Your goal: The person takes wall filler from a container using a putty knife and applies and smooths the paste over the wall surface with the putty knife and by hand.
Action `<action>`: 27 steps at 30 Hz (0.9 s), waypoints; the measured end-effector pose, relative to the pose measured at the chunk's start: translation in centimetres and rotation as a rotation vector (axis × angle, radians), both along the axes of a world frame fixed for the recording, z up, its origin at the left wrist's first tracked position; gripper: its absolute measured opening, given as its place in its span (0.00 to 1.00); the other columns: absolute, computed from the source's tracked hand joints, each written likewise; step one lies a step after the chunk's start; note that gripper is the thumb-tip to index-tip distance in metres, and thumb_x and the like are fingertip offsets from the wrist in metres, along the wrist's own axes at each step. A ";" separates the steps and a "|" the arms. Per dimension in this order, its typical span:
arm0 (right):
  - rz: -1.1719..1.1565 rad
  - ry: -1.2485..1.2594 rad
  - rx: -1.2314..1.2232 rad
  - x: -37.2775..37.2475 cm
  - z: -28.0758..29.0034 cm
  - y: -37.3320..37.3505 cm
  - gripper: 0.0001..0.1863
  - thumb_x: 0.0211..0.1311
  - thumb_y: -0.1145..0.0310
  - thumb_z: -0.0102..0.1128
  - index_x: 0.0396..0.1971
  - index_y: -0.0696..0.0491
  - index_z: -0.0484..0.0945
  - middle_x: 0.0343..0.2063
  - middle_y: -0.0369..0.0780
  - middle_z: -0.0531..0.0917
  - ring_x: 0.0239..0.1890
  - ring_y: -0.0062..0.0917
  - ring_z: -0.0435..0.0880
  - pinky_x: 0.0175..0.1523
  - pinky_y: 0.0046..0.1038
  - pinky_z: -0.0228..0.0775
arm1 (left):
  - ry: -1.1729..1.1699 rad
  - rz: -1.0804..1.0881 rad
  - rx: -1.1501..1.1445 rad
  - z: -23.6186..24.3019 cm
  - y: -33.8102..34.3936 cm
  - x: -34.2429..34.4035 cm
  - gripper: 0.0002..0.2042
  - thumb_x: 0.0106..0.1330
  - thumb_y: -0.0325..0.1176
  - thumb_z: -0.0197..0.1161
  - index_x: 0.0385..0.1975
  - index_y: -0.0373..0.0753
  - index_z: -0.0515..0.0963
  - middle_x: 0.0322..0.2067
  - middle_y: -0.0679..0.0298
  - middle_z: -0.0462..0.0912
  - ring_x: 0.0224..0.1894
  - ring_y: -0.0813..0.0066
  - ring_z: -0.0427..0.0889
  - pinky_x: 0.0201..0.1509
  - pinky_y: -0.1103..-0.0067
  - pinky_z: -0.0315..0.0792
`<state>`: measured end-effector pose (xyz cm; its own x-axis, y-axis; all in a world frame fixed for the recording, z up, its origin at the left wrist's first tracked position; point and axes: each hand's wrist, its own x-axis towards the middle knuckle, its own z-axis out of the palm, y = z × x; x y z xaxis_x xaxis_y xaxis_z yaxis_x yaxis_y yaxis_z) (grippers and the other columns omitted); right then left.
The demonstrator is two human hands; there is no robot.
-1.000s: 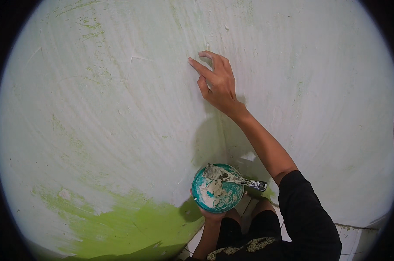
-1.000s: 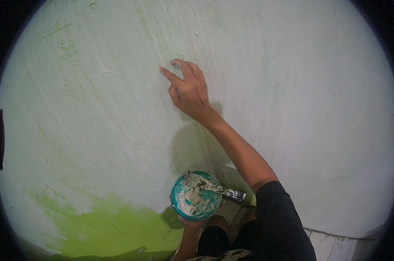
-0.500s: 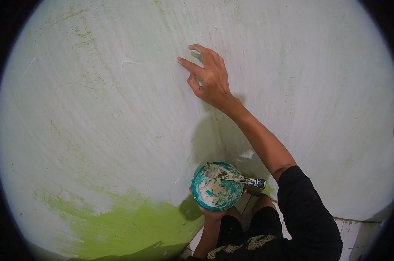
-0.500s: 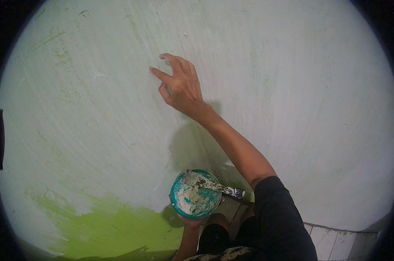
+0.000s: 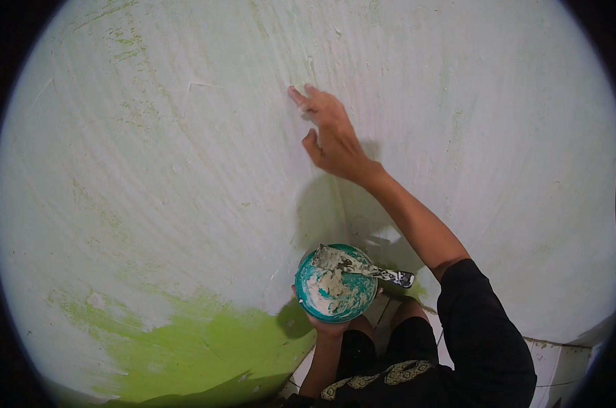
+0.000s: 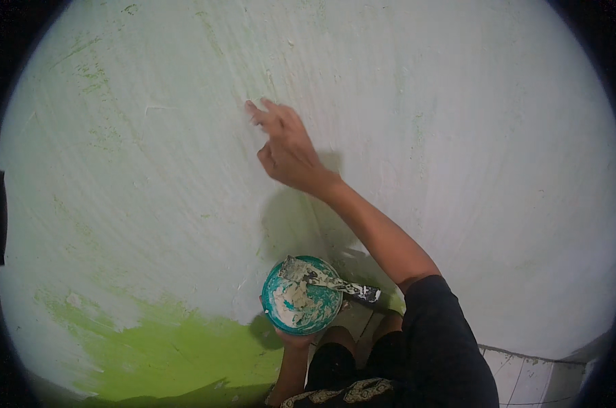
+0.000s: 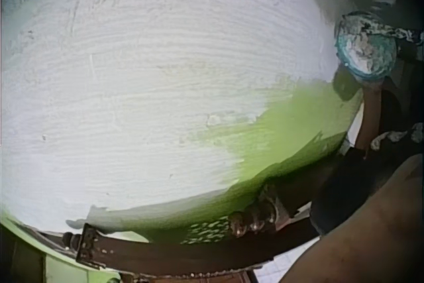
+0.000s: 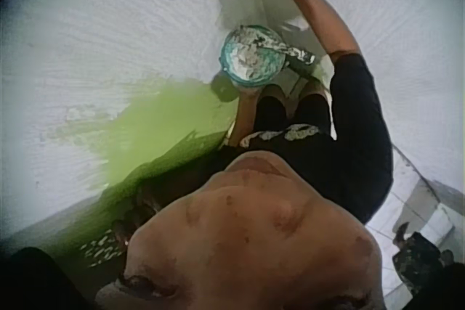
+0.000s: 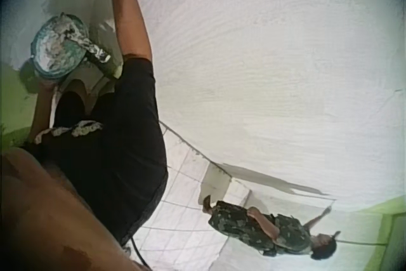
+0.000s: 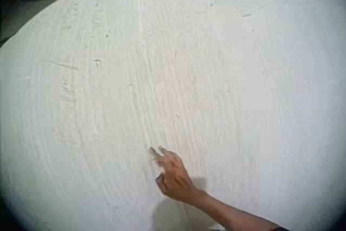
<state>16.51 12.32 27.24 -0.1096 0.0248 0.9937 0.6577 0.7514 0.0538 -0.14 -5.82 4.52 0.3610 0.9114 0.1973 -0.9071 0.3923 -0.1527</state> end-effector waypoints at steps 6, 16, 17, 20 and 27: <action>0.031 -0.158 -0.241 -0.4 -3.1 -5.2 0.29 0.47 0.82 0.53 0.54 0.54 0.68 0.46 0.45 0.78 0.55 0.41 0.72 0.64 0.46 0.58 | 0.417 0.068 0.033 -1.3 0.8 -0.8 0.41 0.62 0.72 0.39 0.68 0.48 0.57 0.68 0.56 0.56 0.68 0.49 0.57 0.67 0.46 0.54; -0.035 -0.028 -0.815 3.5 -2.4 -6.6 0.44 0.53 0.76 0.53 0.70 0.56 0.43 0.19 0.47 0.77 0.19 0.40 0.75 0.28 0.38 0.68 | 0.466 0.102 0.034 -2.0 1.2 -0.3 0.41 0.62 0.72 0.38 0.68 0.49 0.57 0.69 0.57 0.56 0.69 0.52 0.56 0.69 0.50 0.53; -0.043 -0.035 -0.813 3.4 -2.3 -6.1 0.46 0.53 0.76 0.52 0.71 0.56 0.39 0.15 0.47 0.75 0.17 0.41 0.74 0.29 0.39 0.67 | 0.310 0.056 0.040 -1.8 1.2 -0.2 0.40 0.63 0.72 0.37 0.68 0.49 0.57 0.68 0.57 0.56 0.68 0.52 0.57 0.69 0.50 0.53; -0.080 -0.066 -0.784 3.1 -1.2 -5.6 0.46 0.55 0.77 0.50 0.71 0.53 0.36 0.12 0.45 0.72 0.15 0.39 0.70 0.29 0.37 0.65 | 0.071 -0.010 0.045 -2.0 1.3 -0.1 0.41 0.62 0.72 0.37 0.68 0.49 0.57 0.68 0.56 0.56 0.68 0.51 0.58 0.68 0.50 0.54; -0.264 -0.180 -0.670 2.7 0.0 -4.3 0.46 0.54 0.72 0.50 0.70 0.59 0.36 0.14 0.47 0.76 0.18 0.46 0.75 0.30 0.42 0.68 | 0.005 -0.142 0.138 -0.8 0.8 -0.2 0.43 0.59 0.75 0.39 0.67 0.47 0.60 0.67 0.55 0.60 0.66 0.49 0.61 0.66 0.47 0.56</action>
<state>19.20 8.06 27.24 -0.1761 0.6677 0.7233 0.8451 0.4794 -0.2368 -0.35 -5.05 3.69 0.4852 0.8157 0.3149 -0.8417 0.5333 -0.0845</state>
